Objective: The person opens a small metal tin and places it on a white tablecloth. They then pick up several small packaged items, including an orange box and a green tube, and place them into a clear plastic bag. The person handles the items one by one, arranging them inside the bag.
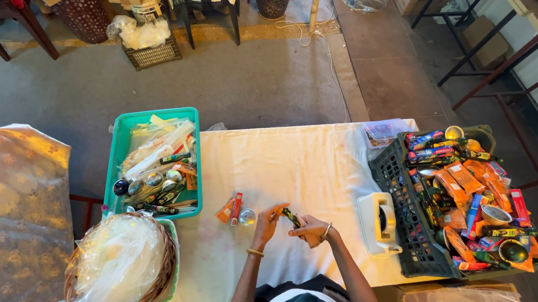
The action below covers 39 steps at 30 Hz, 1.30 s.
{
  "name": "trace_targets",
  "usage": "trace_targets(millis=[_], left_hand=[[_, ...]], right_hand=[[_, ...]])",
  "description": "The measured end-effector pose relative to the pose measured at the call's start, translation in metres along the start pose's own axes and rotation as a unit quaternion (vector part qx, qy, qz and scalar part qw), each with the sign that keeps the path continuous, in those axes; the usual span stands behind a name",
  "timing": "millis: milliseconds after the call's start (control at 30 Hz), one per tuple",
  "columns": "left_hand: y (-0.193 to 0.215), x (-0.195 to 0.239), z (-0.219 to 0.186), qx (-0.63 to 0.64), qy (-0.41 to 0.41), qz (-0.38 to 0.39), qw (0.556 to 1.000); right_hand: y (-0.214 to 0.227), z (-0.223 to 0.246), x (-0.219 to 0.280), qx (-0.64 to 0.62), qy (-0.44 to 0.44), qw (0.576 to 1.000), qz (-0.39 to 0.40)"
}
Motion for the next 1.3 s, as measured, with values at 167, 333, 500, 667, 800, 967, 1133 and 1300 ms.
trace_targets(millis=[167,333,500,667,800,967,1133,1300], left_hand=[[0.005,0.006,-0.038,-0.003,0.019,0.171,0.985],[0.003,0.010,-0.045,0.011,-0.007,0.170,0.985],[-0.011,0.014,-0.020,-0.032,0.002,0.133,0.991],[-0.026,0.029,-0.004,-0.131,0.135,0.130,0.974],[-0.017,0.037,0.001,-0.067,0.152,0.101,0.981],[0.004,0.040,0.005,-0.162,0.095,0.010,0.982],[0.019,0.044,0.008,-0.151,0.137,-0.042,0.978],[0.051,0.037,0.084,-0.068,0.135,-0.117,0.982]], right_hand=[[-0.012,0.006,0.016,-0.023,-0.055,0.995,0.084],[-0.021,0.013,0.015,-0.018,-0.004,0.995,0.102],[-0.026,0.023,0.010,0.091,-0.005,0.996,0.003],[-0.027,0.043,0.004,0.462,0.097,0.851,-0.231],[-0.026,0.036,0.008,0.448,0.114,0.849,-0.256],[-0.028,0.028,0.013,0.436,0.095,0.879,-0.169],[-0.028,0.029,0.020,0.405,0.095,0.897,-0.151],[0.043,-0.066,-0.028,0.025,0.125,0.970,-0.207]])
Point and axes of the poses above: each hand's wrist, its own x-axis away from the middle knuckle, its own y-axis out of the back of the hand, z = x × y, the point moved 7 cm from there along -x, towards the middle knuckle, and after that the axes turned 1 degree about -y, right-handed, at the moved point
